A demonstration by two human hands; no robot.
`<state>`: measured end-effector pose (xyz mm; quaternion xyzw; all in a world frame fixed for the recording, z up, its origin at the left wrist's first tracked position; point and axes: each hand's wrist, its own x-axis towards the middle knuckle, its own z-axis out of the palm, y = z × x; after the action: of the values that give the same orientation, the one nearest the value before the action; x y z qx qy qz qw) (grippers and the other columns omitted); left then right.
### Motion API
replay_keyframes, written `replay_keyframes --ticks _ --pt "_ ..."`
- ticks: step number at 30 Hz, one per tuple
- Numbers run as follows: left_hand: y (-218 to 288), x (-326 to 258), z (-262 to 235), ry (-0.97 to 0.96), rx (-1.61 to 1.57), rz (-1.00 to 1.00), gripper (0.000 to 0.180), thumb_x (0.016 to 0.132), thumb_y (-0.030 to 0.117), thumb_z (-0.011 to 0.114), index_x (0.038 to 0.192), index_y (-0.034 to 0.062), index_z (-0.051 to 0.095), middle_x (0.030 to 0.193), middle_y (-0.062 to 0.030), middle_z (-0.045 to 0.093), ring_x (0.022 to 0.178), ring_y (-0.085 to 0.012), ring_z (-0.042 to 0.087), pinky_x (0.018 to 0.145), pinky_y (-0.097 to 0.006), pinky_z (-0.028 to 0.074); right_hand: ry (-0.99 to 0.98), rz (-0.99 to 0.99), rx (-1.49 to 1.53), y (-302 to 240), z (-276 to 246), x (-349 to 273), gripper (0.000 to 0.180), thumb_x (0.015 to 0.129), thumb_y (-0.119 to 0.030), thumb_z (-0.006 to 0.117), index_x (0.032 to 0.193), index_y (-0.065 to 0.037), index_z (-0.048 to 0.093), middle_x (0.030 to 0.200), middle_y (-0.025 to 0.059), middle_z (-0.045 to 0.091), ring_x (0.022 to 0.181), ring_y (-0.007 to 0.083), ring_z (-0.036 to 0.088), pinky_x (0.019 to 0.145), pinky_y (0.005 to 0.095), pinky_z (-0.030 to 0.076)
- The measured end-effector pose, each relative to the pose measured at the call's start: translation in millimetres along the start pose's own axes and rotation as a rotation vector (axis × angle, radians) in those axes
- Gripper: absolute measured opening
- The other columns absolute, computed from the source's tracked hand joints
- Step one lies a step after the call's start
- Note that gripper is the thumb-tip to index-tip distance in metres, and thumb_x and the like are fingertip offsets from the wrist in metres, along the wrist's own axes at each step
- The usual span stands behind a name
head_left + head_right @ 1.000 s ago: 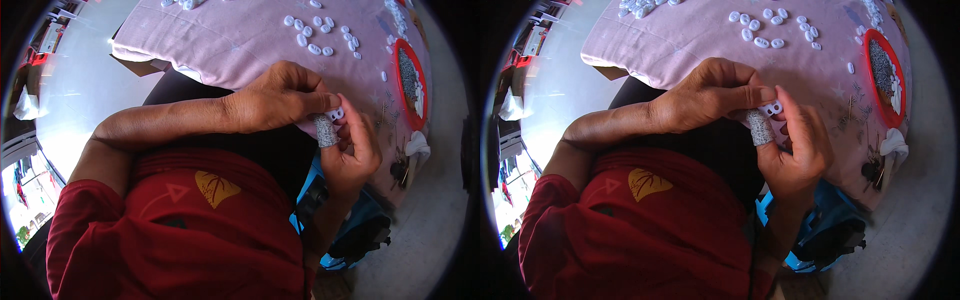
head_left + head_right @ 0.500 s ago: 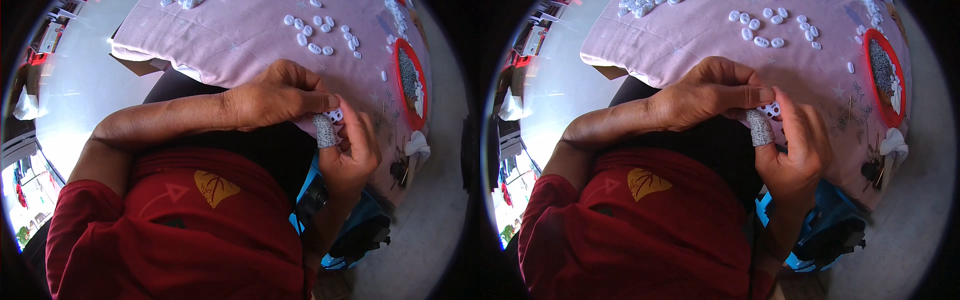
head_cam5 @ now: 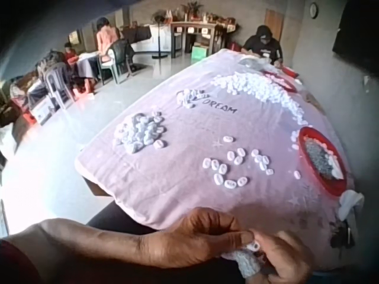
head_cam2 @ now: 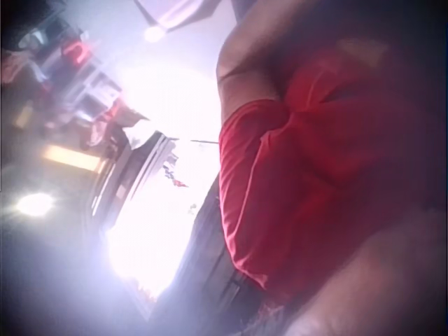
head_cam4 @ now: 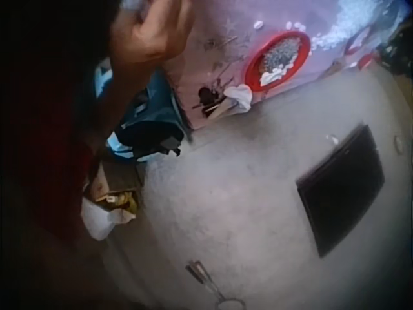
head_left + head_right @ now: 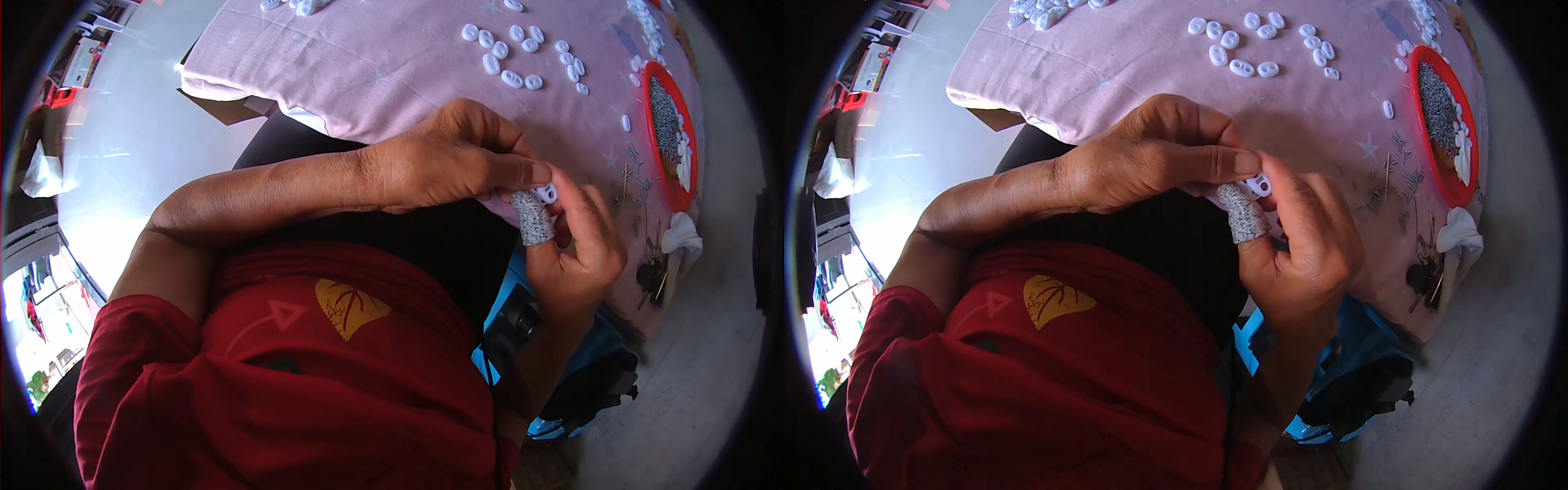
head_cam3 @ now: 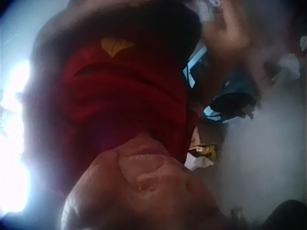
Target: The person assembles small plastic components by inserting pins into them by hand, gathers and pushes plastic pieces across the table, and inserts pins into more plastic components.
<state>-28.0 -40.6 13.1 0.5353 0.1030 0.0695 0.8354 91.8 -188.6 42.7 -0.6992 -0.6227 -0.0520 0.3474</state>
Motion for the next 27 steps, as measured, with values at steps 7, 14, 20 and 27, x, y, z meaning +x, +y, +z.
replay_keyframes --ticks 7,14,20,27 --pt "3 0 -2 -0.034 0.001 -0.017 0.021 0.092 0.026 0.066 0.088 0.0054 0.069 0.074 0.0043 0.060 0.067 -0.0021 0.052 0.061 -0.018 0.042 -0.058 0.038 0.005 -5 -6 6 0.034 0.074 -0.006 0.075 0.106 -0.001 0.067 0.073 0.0035 0.053 0.061 0.0116 0.051 0.050 0.0246 0.037" --pt "4 0 -2 -0.047 0.012 0.008 0.021 0.092 0.025 0.065 0.089 0.0040 0.069 0.074 0.0041 0.060 0.067 -0.0020 0.052 0.060 -0.018 0.042 -0.075 -0.042 -0.057 3 -4 3 0.026 0.078 -0.013 0.072 0.099 -0.001 0.062 0.072 0.0077 0.051 0.060 0.0214 0.055 0.050 0.0315 0.041" --pt "3 1 0 -0.025 0.030 0.020 0.018 0.092 0.020 0.065 0.088 0.0034 0.068 0.072 0.0054 0.058 0.066 -0.0009 0.049 0.059 -0.018 0.040 -0.185 -0.061 -0.198 1 -8 6 0.025 0.082 -0.020 0.067 0.085 -0.001 0.052 0.071 0.0113 0.048 0.063 0.0296 0.055 0.054 0.0404 0.042" --pt "8 -1 -2 -0.045 0.182 0.044 0.017 0.092 0.017 0.065 0.086 0.0020 0.068 0.068 0.0057 0.055 0.064 -0.0003 0.046 0.057 -0.019 0.036 -0.297 -0.090 -0.234 -1 -10 11 0.020 0.083 -0.016 0.059 0.081 -0.002 0.045 0.069 0.0145 0.043 0.062 0.0351 0.051 0.055 0.0454 0.040"
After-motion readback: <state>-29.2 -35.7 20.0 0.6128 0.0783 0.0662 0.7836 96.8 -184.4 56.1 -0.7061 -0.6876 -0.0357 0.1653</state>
